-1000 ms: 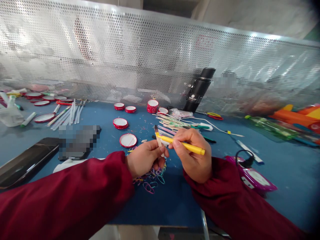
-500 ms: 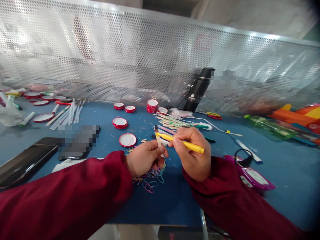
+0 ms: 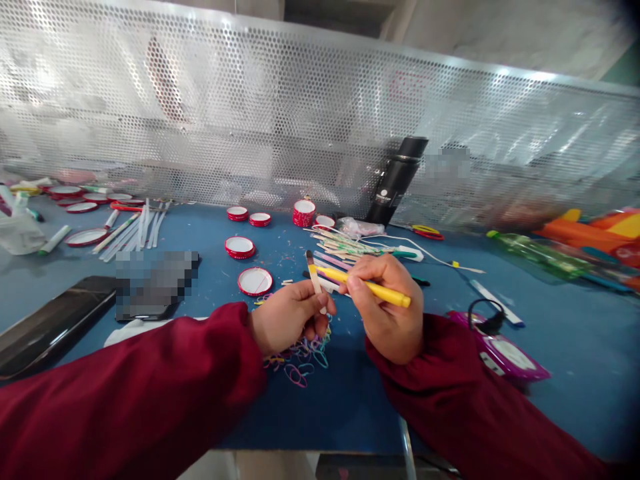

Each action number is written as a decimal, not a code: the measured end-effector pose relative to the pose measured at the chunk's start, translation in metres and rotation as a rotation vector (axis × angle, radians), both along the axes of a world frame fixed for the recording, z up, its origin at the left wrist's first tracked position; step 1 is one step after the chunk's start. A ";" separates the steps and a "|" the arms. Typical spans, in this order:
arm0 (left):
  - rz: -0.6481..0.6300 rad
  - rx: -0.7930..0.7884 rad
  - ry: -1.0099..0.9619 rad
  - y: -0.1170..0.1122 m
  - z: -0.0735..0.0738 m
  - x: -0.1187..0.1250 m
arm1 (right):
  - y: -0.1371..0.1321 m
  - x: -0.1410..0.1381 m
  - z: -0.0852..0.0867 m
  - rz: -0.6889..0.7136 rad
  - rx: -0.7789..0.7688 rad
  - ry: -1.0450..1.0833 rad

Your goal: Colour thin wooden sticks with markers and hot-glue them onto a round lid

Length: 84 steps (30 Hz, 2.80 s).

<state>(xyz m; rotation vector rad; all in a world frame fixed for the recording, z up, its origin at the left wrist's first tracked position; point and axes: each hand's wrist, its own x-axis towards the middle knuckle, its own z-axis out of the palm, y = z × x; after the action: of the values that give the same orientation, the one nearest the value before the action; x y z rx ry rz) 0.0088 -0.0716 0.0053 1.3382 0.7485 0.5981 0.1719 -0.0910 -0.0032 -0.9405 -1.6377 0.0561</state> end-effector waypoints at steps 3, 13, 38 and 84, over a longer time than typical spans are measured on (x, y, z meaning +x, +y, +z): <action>0.005 -0.008 -0.002 0.000 0.001 0.000 | 0.000 0.000 0.000 0.013 0.002 0.004; -0.002 -0.017 -0.028 0.000 0.001 -0.001 | -0.002 0.000 0.001 0.031 0.008 0.001; -0.017 -0.012 -0.008 -0.001 0.001 -0.001 | -0.002 -0.003 0.002 0.045 0.022 0.034; -0.036 0.046 0.021 0.000 -0.004 -0.001 | -0.002 -0.001 0.001 0.042 0.009 0.009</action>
<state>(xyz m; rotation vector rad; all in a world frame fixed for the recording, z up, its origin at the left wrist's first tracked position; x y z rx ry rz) 0.0075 -0.0714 0.0011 1.3993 0.7298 0.5767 0.1707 -0.0933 -0.0019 -0.8984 -1.6482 0.0813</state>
